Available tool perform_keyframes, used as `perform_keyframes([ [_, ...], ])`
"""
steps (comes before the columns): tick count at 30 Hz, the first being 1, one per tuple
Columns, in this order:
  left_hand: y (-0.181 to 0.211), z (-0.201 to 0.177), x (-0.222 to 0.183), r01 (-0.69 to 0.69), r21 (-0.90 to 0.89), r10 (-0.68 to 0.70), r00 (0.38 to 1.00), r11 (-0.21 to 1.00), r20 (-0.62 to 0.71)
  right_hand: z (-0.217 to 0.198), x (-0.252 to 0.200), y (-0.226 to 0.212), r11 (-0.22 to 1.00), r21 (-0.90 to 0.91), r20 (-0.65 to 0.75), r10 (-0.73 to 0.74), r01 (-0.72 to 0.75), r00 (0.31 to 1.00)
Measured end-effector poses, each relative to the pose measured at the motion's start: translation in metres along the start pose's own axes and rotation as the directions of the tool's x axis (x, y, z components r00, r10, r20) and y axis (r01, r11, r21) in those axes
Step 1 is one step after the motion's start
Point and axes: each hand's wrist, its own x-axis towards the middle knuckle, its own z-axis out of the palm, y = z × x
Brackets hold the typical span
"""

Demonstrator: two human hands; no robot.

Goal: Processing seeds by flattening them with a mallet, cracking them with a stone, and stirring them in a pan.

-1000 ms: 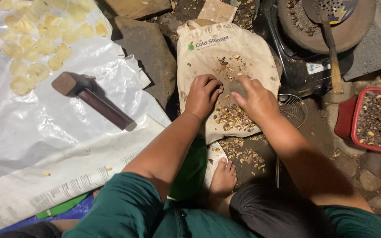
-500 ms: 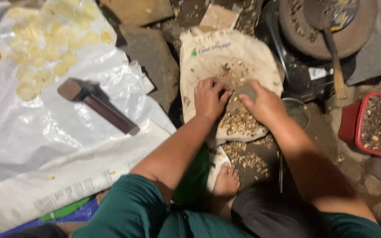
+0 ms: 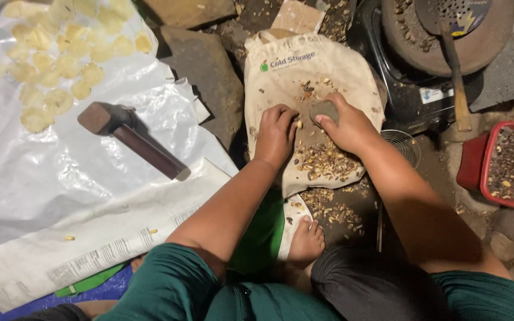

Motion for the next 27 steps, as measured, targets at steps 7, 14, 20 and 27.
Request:
perform_keyframes([
  [7,-0.005,0.01,0.008,0.103,0.038,-0.105,0.993,0.994,0.045,-0.004,-0.027,-0.027,0.991,-0.134,-0.026,-0.024,0.021,0.999],
  [14,0.005,-0.013,-0.004,0.065,0.131,-0.07,0.997,0.989,0.036,-0.013,-0.039,-0.065,0.951,-0.18,-0.134,-0.276,0.25,0.952],
  [20,-0.002,-0.018,-0.01,0.042,0.063,-0.042,0.999,0.997,-0.004,-0.002,-0.011,-0.027,0.994,0.019,-0.083,-0.107,0.109,0.991],
  [27,-0.003,-0.01,-0.004,0.026,0.101,-0.022,0.999,0.995,-0.045,-0.031,-0.026,-0.068,0.998,-0.031,0.045,0.047,-0.046,0.998],
])
